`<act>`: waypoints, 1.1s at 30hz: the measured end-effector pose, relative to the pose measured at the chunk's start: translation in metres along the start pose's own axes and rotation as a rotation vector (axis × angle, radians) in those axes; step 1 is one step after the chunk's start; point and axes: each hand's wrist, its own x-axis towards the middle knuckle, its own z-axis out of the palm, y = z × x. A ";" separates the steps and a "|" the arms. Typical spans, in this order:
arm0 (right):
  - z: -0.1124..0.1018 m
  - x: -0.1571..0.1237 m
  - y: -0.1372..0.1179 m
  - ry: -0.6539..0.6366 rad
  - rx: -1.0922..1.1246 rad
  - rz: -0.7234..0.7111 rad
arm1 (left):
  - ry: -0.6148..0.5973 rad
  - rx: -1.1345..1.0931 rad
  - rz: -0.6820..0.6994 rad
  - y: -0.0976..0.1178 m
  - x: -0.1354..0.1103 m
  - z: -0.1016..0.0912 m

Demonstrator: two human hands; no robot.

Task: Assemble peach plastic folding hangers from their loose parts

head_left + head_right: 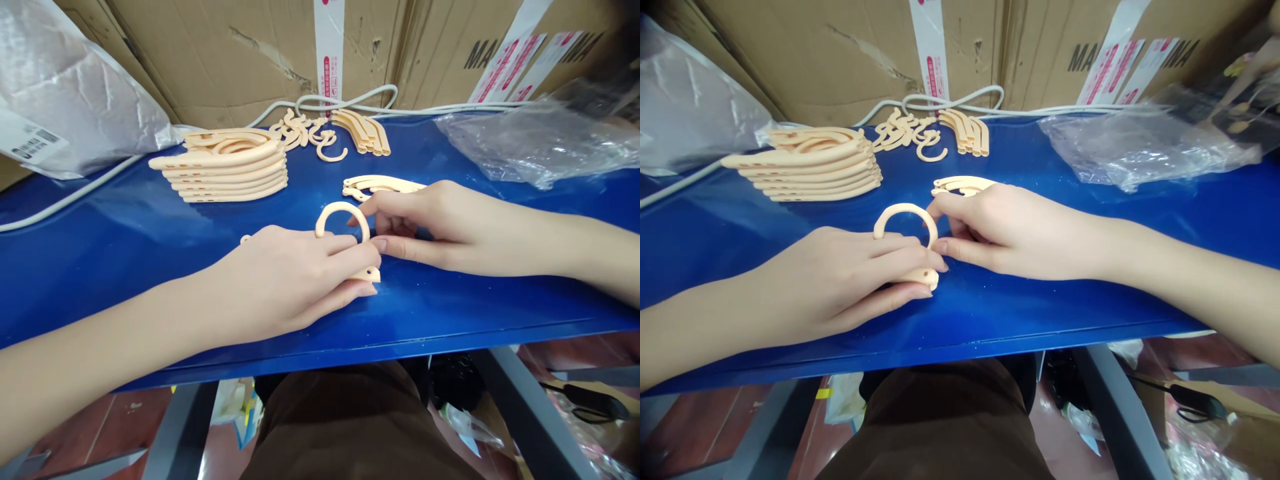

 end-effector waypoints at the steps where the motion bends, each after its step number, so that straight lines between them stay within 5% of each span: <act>1: 0.000 0.000 0.001 -0.001 0.024 -0.005 | 0.001 0.012 -0.008 0.000 0.000 0.000; 17: 0.008 0.003 -0.002 0.133 0.397 -0.071 | 0.004 -0.027 0.024 -0.005 -0.002 0.002; 25: 0.006 0.002 -0.003 0.124 0.530 -0.017 | 0.260 -0.074 0.105 -0.001 -0.006 0.017; 33: 0.011 0.005 0.007 0.194 0.674 0.013 | 0.366 -0.043 -0.019 0.000 -0.006 0.016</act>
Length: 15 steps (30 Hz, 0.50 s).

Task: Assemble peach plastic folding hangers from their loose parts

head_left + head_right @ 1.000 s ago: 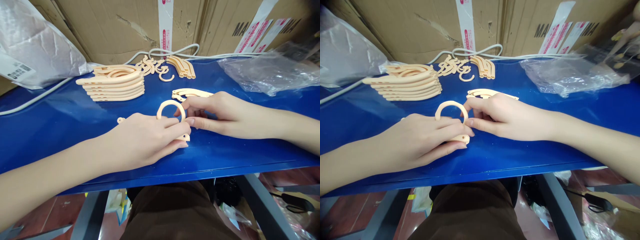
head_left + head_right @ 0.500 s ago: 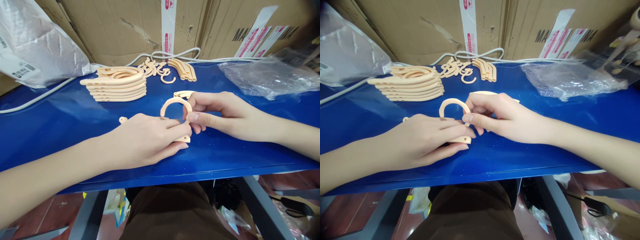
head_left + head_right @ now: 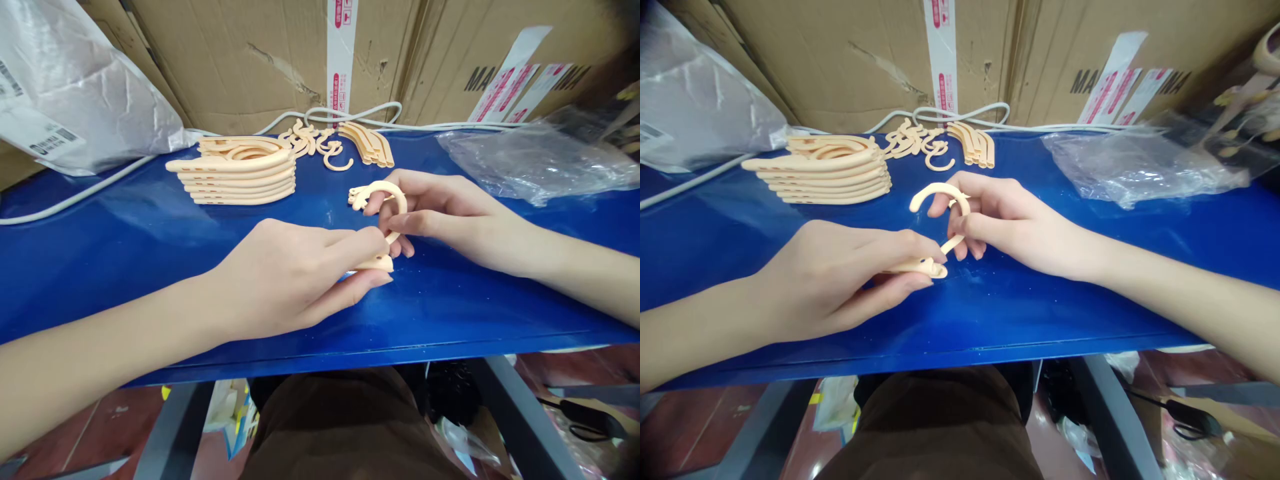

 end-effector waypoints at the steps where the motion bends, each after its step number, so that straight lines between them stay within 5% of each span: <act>1: -0.001 0.001 0.002 0.001 0.023 -0.001 | -0.014 -0.012 -0.015 0.000 0.000 0.000; 15: 0.000 0.003 -0.002 -0.034 0.098 0.060 | -0.138 0.038 -0.052 -0.002 0.003 0.000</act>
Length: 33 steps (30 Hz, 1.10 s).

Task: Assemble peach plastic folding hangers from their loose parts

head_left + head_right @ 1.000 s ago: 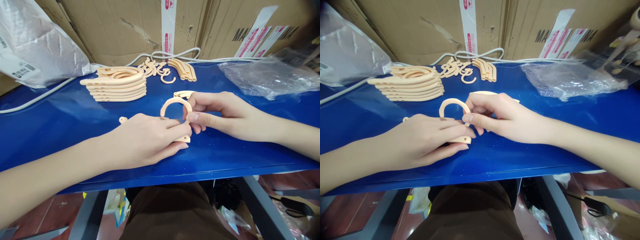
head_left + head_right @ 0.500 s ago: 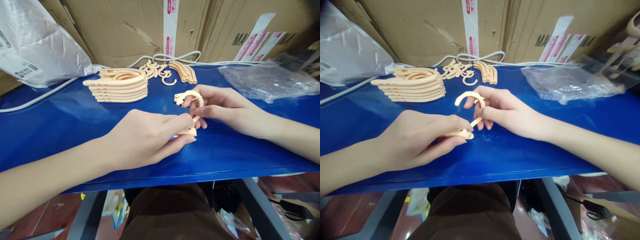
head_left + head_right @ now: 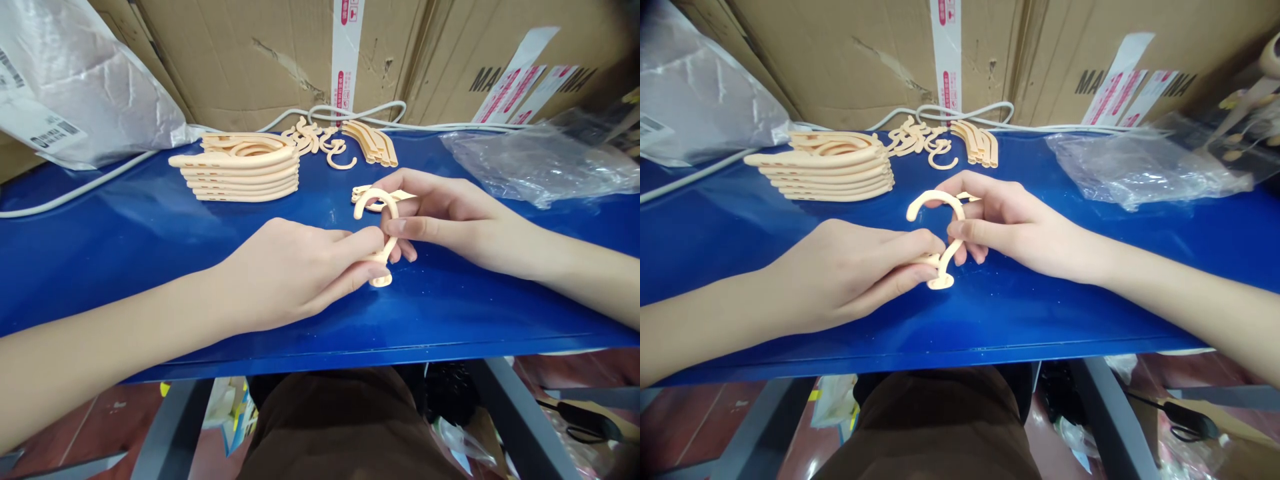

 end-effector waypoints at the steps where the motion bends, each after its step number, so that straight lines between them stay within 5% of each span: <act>1: 0.000 0.000 0.000 0.006 -0.011 0.008 | -0.004 0.007 0.009 0.000 0.000 0.001; 33: -0.001 -0.001 0.005 -0.006 -0.090 0.031 | -0.079 0.075 -0.017 -0.003 -0.005 0.005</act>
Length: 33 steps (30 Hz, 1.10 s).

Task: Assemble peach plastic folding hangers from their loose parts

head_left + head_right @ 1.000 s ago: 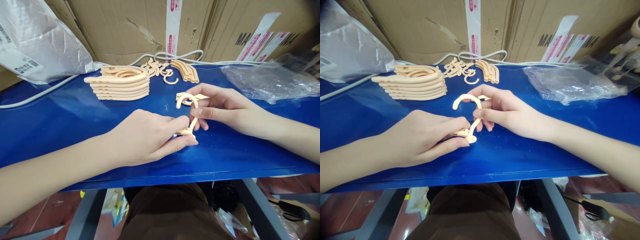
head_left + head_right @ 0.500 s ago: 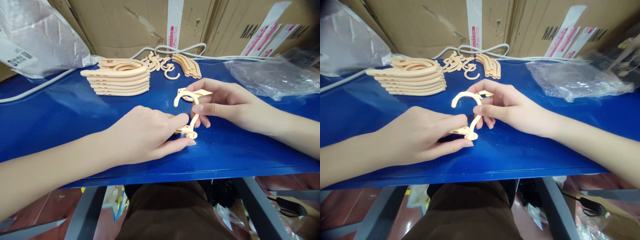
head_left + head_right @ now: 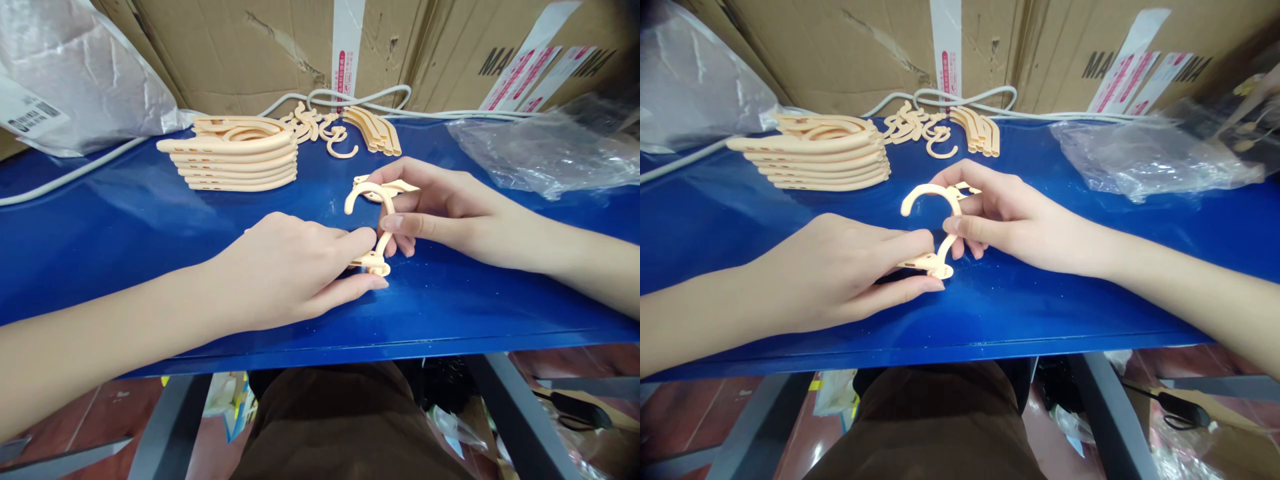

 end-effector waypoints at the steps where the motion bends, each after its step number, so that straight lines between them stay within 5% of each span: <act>1: 0.000 0.000 -0.001 0.001 -0.009 0.003 | 0.003 -0.005 0.003 0.000 0.000 0.000; 12: 0.001 -0.005 0.001 0.002 -0.052 -0.014 | -0.040 0.003 -0.016 0.003 0.002 -0.004; 22: 0.001 -0.011 -0.011 -0.064 -0.469 -0.045 | -0.022 0.029 0.004 0.001 -0.002 -0.002; 33: -0.001 -0.014 -0.016 -0.085 -0.609 -0.056 | -0.118 0.041 -0.073 0.004 0.001 -0.007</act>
